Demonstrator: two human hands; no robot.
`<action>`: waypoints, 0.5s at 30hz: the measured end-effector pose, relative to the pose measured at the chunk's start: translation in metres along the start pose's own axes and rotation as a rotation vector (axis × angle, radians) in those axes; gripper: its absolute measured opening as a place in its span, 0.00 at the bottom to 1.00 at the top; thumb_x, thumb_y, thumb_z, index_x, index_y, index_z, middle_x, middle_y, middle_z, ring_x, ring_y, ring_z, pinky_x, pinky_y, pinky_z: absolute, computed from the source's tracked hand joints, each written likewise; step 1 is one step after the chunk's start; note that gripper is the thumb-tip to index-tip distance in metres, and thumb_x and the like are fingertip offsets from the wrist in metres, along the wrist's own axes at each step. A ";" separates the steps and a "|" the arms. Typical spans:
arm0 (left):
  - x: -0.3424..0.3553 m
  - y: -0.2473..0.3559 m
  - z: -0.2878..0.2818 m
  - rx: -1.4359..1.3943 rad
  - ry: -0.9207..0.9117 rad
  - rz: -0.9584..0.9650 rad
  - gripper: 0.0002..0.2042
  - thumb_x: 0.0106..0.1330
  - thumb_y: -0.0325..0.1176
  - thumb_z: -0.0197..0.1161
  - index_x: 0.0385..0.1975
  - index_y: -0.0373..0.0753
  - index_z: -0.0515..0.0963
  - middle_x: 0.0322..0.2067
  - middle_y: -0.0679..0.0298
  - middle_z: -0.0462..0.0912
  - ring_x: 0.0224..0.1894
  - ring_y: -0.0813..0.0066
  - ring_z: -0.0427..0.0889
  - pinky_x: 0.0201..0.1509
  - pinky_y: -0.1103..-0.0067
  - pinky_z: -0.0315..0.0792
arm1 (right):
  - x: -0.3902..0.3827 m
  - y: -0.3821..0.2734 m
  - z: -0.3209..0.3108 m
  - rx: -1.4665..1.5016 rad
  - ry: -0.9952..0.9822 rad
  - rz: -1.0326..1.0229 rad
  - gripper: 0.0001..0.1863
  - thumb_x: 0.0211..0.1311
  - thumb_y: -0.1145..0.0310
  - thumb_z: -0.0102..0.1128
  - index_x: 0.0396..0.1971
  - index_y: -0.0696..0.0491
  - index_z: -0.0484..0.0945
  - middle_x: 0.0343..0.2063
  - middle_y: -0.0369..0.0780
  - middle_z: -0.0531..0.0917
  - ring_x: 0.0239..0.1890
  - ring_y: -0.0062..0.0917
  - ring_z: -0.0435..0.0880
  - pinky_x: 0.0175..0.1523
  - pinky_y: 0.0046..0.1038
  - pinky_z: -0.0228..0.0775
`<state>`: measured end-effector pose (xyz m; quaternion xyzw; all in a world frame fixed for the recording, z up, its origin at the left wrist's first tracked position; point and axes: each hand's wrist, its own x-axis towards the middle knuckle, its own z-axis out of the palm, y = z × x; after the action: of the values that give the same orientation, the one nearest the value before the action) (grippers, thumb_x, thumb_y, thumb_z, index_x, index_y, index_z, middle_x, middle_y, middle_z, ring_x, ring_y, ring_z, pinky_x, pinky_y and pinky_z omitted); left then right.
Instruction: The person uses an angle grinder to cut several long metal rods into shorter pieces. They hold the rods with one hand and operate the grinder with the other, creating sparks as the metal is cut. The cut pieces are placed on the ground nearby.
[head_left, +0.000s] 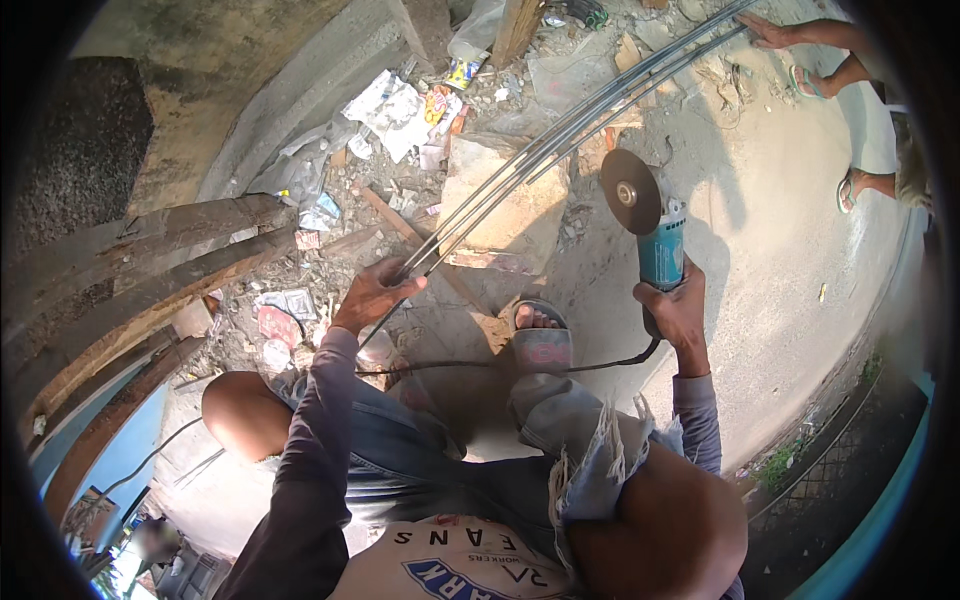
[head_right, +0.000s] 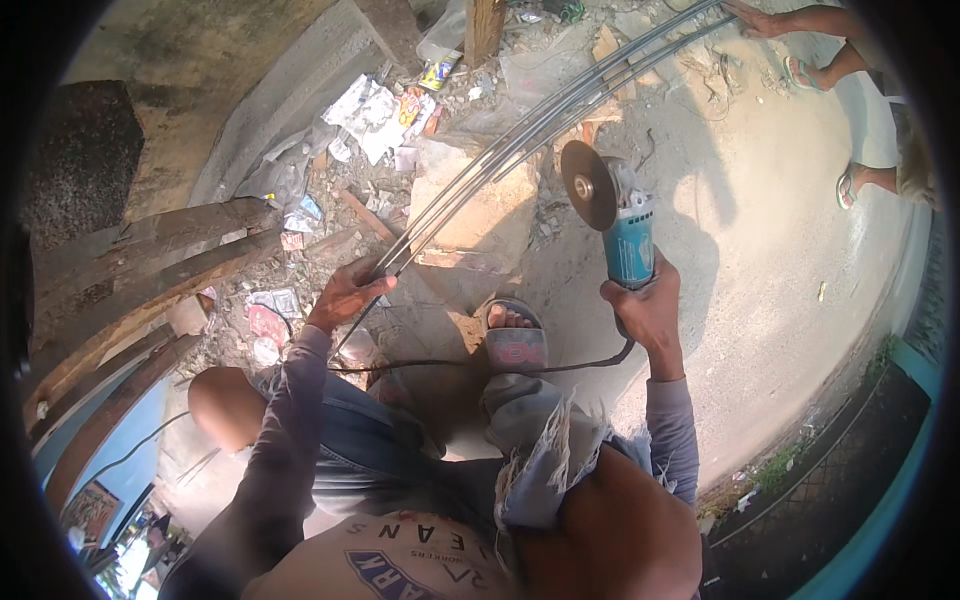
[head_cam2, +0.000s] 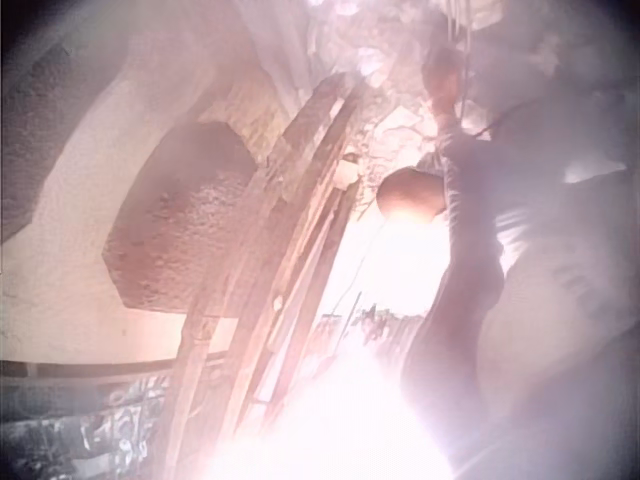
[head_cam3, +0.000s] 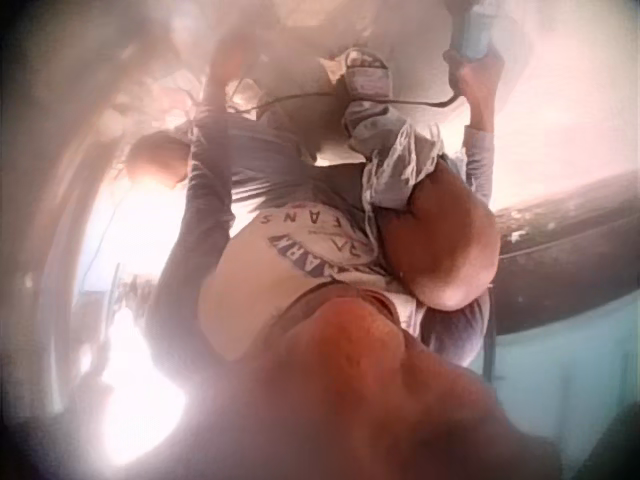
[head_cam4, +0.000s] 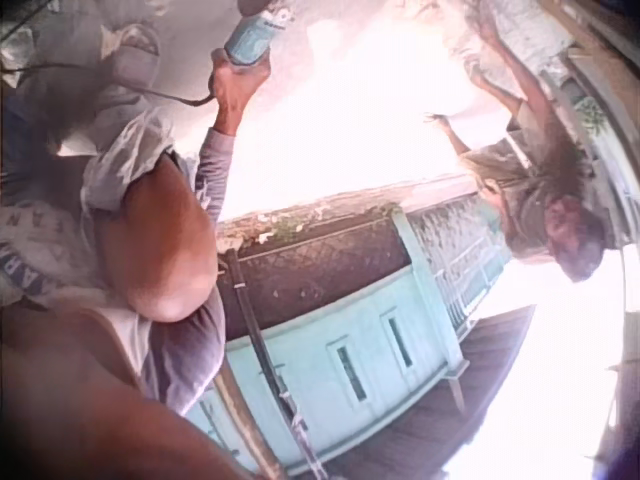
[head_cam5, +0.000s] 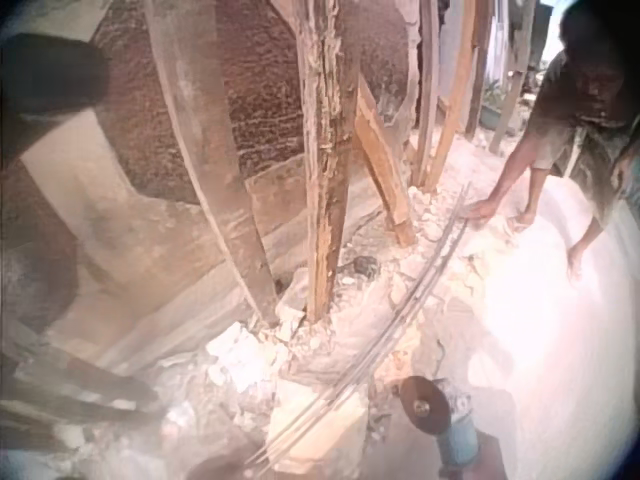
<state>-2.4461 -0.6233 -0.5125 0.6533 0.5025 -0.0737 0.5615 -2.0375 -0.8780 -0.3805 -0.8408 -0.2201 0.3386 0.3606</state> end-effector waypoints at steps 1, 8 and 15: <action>-0.003 -0.002 -0.009 0.042 -0.148 -0.015 0.33 0.66 0.59 0.80 0.54 0.33 0.86 0.47 0.56 0.90 0.48 0.65 0.88 0.57 0.67 0.81 | 0.011 -0.011 0.009 -0.060 -0.040 -0.069 0.16 0.47 0.72 0.73 0.37 0.60 0.81 0.27 0.38 0.85 0.30 0.24 0.85 0.39 0.30 0.78; -0.052 -0.150 -0.058 -0.277 -0.283 -0.037 0.24 0.67 0.46 0.84 0.48 0.31 0.85 0.35 0.64 0.88 0.32 0.75 0.85 0.40 0.73 0.83 | -0.028 -0.055 0.153 -0.361 -0.144 -0.279 0.27 0.44 0.61 0.76 0.42 0.64 0.84 0.31 0.51 0.90 0.33 0.41 0.90 0.45 0.39 0.82; -0.061 -0.165 -0.066 0.139 -0.204 0.084 0.26 0.73 0.56 0.76 0.40 0.33 0.84 0.27 0.64 0.80 0.31 0.72 0.78 0.39 0.68 0.76 | -0.047 -0.055 0.184 -0.493 -0.102 -0.268 0.29 0.43 0.59 0.75 0.43 0.64 0.85 0.33 0.54 0.91 0.37 0.48 0.92 0.47 0.43 0.82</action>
<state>-2.6286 -0.6269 -0.5573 0.7001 0.4088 -0.1508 0.5657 -2.2104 -0.7871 -0.4138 -0.8485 -0.4227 0.2660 0.1751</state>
